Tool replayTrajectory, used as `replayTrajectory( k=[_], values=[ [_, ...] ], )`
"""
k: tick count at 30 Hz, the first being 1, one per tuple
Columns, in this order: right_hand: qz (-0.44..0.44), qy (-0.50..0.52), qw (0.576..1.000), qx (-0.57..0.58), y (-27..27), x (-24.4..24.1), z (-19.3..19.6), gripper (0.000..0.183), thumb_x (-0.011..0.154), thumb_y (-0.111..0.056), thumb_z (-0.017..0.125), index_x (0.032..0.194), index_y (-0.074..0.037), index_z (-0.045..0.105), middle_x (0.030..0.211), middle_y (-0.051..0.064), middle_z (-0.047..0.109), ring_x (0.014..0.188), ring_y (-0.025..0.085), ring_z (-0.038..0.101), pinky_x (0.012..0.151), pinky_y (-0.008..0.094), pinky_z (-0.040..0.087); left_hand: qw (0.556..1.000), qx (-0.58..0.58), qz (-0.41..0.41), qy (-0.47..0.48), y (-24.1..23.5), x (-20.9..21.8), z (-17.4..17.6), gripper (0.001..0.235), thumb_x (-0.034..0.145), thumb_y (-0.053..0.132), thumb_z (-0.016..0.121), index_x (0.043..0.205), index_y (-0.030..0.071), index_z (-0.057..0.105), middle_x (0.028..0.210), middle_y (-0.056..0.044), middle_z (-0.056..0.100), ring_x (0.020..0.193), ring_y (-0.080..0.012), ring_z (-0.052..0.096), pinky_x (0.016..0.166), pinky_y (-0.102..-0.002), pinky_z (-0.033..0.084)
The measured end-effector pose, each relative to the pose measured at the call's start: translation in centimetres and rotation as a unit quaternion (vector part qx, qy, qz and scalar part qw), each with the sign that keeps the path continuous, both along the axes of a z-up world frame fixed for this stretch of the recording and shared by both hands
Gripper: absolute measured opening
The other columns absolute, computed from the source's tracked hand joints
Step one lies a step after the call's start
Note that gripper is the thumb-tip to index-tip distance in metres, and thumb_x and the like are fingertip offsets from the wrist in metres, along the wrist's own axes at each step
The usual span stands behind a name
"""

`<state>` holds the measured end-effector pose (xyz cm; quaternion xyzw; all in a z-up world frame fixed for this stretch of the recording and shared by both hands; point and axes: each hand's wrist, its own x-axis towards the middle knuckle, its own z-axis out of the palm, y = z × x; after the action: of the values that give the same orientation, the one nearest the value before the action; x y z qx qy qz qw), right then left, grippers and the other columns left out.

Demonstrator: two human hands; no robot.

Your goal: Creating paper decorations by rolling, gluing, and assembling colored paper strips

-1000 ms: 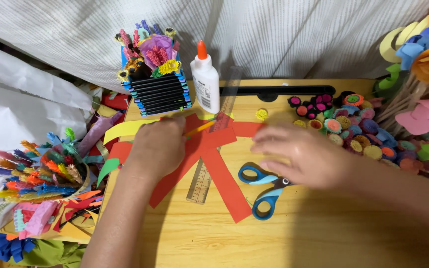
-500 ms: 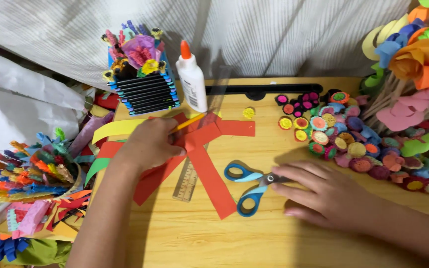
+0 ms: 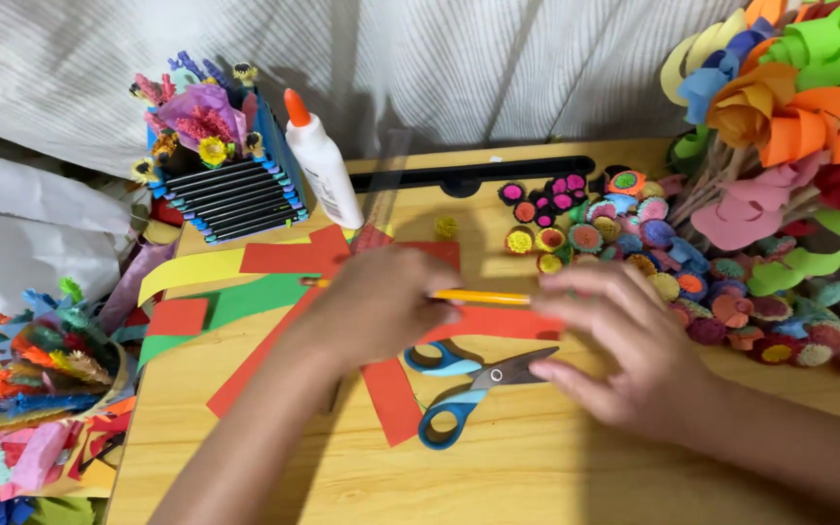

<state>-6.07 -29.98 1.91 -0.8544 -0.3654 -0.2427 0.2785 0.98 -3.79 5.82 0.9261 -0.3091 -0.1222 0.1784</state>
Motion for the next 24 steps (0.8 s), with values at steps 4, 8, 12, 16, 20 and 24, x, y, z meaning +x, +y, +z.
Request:
replayTrajectory(
  k=[4, 8, 12, 16, 20, 24],
  values=[
    [-0.015, 0.098, 0.995, 0.009, -0.6, 1.3, -1.6, 0.057, 0.085, -0.032, 0.079, 0.13, -0.003, 0.062, 0.122, 0.011, 0.07, 0.11, 0.025, 0.069, 0.098, 0.036, 0.052, 0.999, 0.006, -0.031, -0.012, -2.8, -0.1, 0.3, 0.012, 0.094, 0.029, 0.069, 0.09, 0.019, 0.073, 0.075, -0.003, 0.071, 0.085, -0.0321, 0.068, 0.067, -0.051, 0.047],
    [-0.013, 0.168, 0.982, 0.087, -1.1, 2.2, -1.1, 0.036, 0.085, -0.005, 0.075, 0.122, -0.003, 0.071, 0.096, 0.011, 0.076, 0.088, 0.029, 0.076, 0.083, 0.044, 0.06, 1.0, -0.021, -0.003, 0.0, -1.6, 0.8, -0.5, 0.018, 0.086, 0.02, 0.069, 0.101, 0.021, 0.079, 0.087, -0.011, 0.077, 0.097, -0.0443, 0.071, 0.087, -0.056, 0.056],
    [-0.052, 0.177, 0.976, 0.111, -1.4, 3.2, -1.1, 0.024, 0.085, -0.007, 0.077, 0.109, -0.007, 0.077, 0.085, 0.009, 0.08, 0.08, 0.022, 0.077, 0.075, 0.038, 0.059, 0.994, 0.013, 0.099, 0.033, 3.7, 1.3, -0.2, 0.019, 0.085, 0.023, 0.07, 0.103, 0.022, 0.078, 0.09, -0.014, 0.077, 0.103, -0.0452, 0.07, 0.09, -0.056, 0.056],
    [-0.046, 0.197, 0.973, 0.113, -0.9, 3.3, -1.6, 0.023, 0.085, -0.005, 0.075, 0.107, -0.01, 0.081, 0.084, 0.01, 0.08, 0.076, 0.022, 0.077, 0.075, 0.036, 0.057, 0.981, 0.047, 0.19, 0.015, 7.9, 0.1, 1.0, 0.009, 0.085, 0.025, 0.073, 0.088, 0.017, 0.077, 0.081, -0.014, 0.075, 0.098, -0.0446, 0.071, 0.087, -0.054, 0.055],
    [-0.046, 0.202, 0.974, 0.091, -1.0, 3.3, -2.1, 0.026, 0.085, 0.001, 0.072, 0.108, -0.007, 0.081, 0.084, 0.013, 0.08, 0.074, 0.027, 0.078, 0.073, 0.038, 0.06, 0.962, 0.064, 0.266, 0.019, 10.9, 0.2, -0.9, 0.017, 0.083, 0.031, 0.075, 0.097, 0.021, 0.075, 0.088, -0.011, 0.074, 0.103, -0.0401, 0.07, 0.09, -0.051, 0.055],
    [-0.031, 0.127, 0.991, 0.012, -1.4, 3.4, -2.5, 0.016, 0.091, -0.011, 0.071, 0.106, -0.01, 0.073, 0.088, 0.001, 0.072, 0.074, 0.016, 0.065, 0.072, 0.029, 0.049, 0.981, -0.019, 0.168, -0.097, 11.7, 0.3, -2.4, 0.023, 0.085, 0.022, 0.074, 0.105, 0.011, 0.073, 0.099, -0.008, 0.069, 0.103, -0.0318, 0.06, 0.085, -0.045, 0.048]
  ],
)
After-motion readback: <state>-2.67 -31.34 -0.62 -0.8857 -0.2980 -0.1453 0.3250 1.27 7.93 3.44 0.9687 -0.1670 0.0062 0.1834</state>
